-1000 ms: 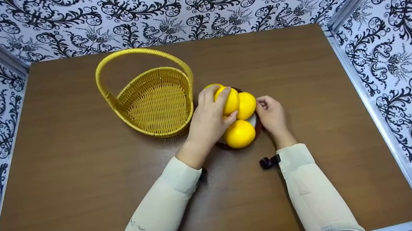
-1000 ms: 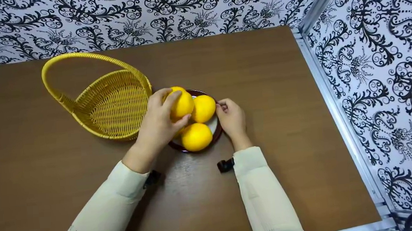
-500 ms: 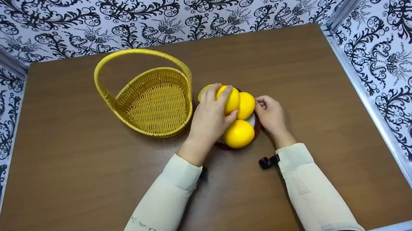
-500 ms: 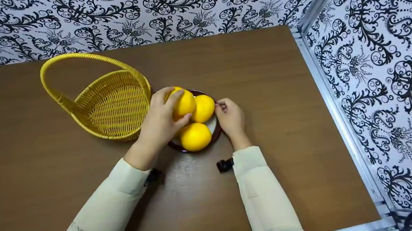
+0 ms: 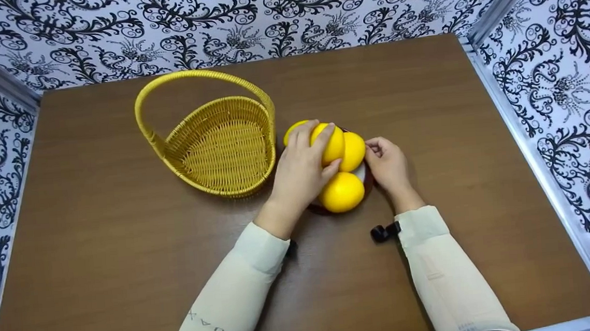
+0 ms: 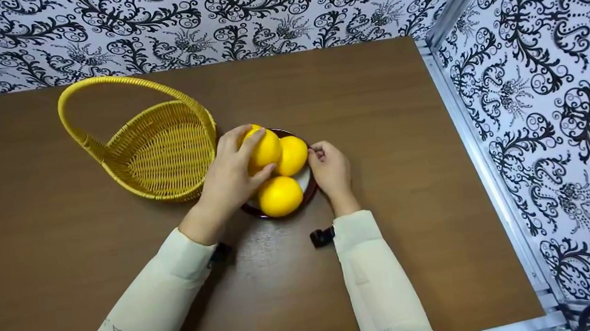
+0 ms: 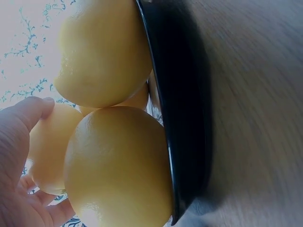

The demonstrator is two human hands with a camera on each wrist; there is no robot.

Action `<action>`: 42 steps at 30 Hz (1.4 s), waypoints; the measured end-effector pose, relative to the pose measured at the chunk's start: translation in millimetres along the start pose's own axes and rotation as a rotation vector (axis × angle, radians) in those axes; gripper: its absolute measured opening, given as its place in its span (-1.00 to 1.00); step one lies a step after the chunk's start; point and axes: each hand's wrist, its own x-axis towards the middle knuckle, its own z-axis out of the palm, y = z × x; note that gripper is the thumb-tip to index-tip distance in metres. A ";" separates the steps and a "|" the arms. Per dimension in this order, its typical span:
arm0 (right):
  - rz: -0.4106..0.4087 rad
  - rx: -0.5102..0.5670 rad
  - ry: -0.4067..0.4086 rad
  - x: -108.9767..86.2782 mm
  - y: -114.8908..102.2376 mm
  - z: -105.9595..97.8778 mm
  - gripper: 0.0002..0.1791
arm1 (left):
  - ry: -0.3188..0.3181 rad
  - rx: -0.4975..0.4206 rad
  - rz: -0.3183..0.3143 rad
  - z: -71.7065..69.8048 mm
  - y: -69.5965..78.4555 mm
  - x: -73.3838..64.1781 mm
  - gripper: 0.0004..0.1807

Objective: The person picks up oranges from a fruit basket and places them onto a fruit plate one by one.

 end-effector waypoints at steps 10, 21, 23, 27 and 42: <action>0.001 0.001 -0.017 -0.1 3.2 -1.9 -0.68 | -0.026 -0.036 0.024 0.9 -0.3 0.2 -0.33; -0.029 0.089 -0.023 0.6 10.1 -5.0 -0.68 | -0.050 -0.042 0.023 3.9 -3.5 0.4 -0.36; -0.021 0.099 -0.030 0.8 11.0 -5.9 -0.68 | -0.051 -0.044 0.022 4.5 -4.7 0.7 -0.37; -0.004 0.132 -0.064 -0.7 10.8 -8.1 -0.68 | -0.054 -0.056 0.016 5.5 -7.2 0.9 -0.39; -0.029 -0.005 -0.268 1.5 6.8 -36.7 -0.64 | 0.030 -0.074 0.011 -8.6 -24.6 -12.4 -0.47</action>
